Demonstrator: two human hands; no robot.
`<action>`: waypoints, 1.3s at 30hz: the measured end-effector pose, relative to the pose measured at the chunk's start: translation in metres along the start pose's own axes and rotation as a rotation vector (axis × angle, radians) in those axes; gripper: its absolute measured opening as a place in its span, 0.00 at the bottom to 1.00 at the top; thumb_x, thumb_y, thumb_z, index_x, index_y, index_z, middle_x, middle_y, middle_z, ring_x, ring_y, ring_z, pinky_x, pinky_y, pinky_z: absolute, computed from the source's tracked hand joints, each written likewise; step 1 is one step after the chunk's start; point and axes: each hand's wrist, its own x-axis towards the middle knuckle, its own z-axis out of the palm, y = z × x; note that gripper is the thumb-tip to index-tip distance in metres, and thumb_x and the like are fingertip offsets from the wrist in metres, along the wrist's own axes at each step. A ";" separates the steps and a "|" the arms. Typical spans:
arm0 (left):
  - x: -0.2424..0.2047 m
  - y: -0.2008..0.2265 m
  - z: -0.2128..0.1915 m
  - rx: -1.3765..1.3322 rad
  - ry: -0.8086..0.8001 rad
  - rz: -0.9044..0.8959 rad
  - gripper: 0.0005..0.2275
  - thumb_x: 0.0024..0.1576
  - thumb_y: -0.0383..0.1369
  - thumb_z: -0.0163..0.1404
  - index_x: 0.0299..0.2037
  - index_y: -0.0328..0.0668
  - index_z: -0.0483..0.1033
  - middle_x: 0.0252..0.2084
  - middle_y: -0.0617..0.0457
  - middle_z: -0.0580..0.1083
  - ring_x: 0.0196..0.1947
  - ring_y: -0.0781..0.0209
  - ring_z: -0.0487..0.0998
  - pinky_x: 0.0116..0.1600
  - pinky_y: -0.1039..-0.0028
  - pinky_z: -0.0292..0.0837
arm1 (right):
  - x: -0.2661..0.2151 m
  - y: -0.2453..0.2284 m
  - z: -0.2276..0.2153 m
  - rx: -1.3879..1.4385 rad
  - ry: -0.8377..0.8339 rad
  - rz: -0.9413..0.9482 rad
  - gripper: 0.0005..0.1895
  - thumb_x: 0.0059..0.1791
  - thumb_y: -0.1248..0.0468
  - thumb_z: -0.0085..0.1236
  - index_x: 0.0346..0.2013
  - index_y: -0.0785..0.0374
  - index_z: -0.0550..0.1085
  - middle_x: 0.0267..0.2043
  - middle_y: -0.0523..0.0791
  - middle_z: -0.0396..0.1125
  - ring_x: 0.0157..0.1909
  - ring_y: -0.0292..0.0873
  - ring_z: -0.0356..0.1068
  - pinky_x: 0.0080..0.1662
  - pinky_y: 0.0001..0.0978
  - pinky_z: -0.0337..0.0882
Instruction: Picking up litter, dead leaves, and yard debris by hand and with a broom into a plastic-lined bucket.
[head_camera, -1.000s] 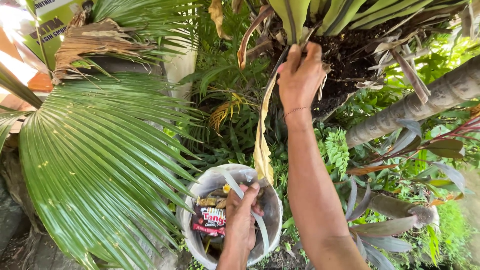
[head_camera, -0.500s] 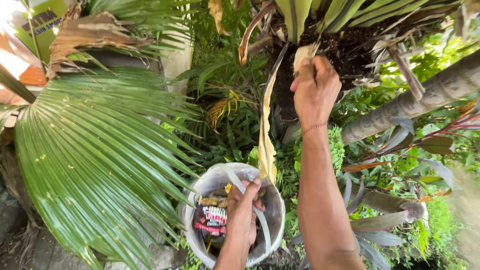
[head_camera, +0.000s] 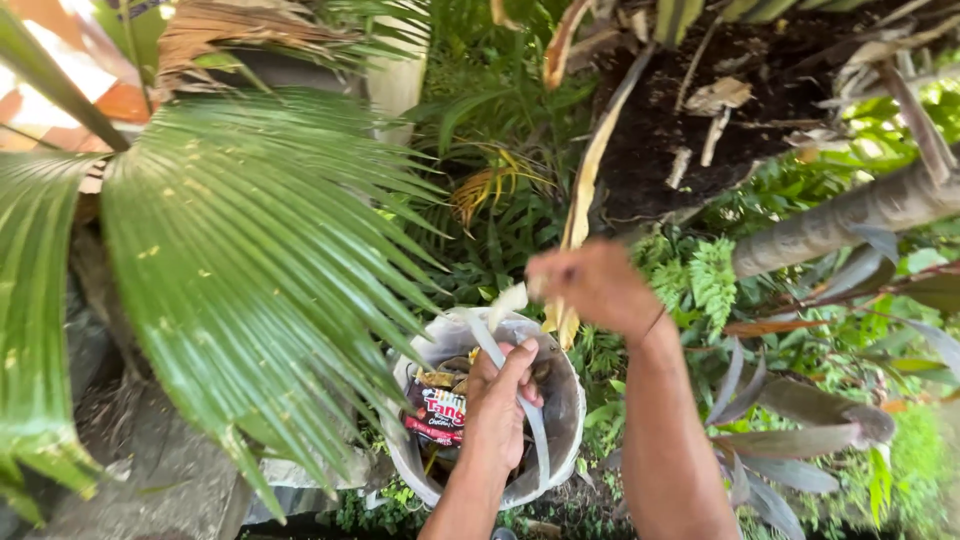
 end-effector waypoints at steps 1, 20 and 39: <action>-0.001 0.005 0.003 0.016 0.006 -0.002 0.14 0.51 0.33 0.63 0.37 0.45 0.68 0.24 0.58 0.66 0.21 0.66 0.66 0.29 0.72 0.65 | 0.013 -0.001 -0.007 0.064 0.296 -0.223 0.12 0.46 0.69 0.66 0.44 0.61 0.81 0.36 0.47 0.77 0.37 0.36 0.77 0.42 0.29 0.76; -0.002 0.009 -0.036 0.114 0.104 0.040 0.11 0.52 0.32 0.62 0.37 0.43 0.71 0.23 0.57 0.69 0.19 0.67 0.68 0.24 0.75 0.66 | 0.146 0.026 -0.033 -0.037 0.981 -0.481 0.07 0.57 0.72 0.51 0.35 0.65 0.70 0.32 0.43 0.70 0.34 0.35 0.72 0.41 0.31 0.75; -0.027 0.004 -0.030 0.166 -0.083 -0.090 0.07 0.58 0.34 0.58 0.35 0.44 0.72 0.24 0.59 0.68 0.25 0.65 0.68 0.34 0.70 0.66 | 0.086 0.058 0.020 -0.488 1.058 0.001 0.07 0.43 0.68 0.54 0.33 0.55 0.75 0.25 0.47 0.69 0.25 0.49 0.72 0.29 0.40 0.72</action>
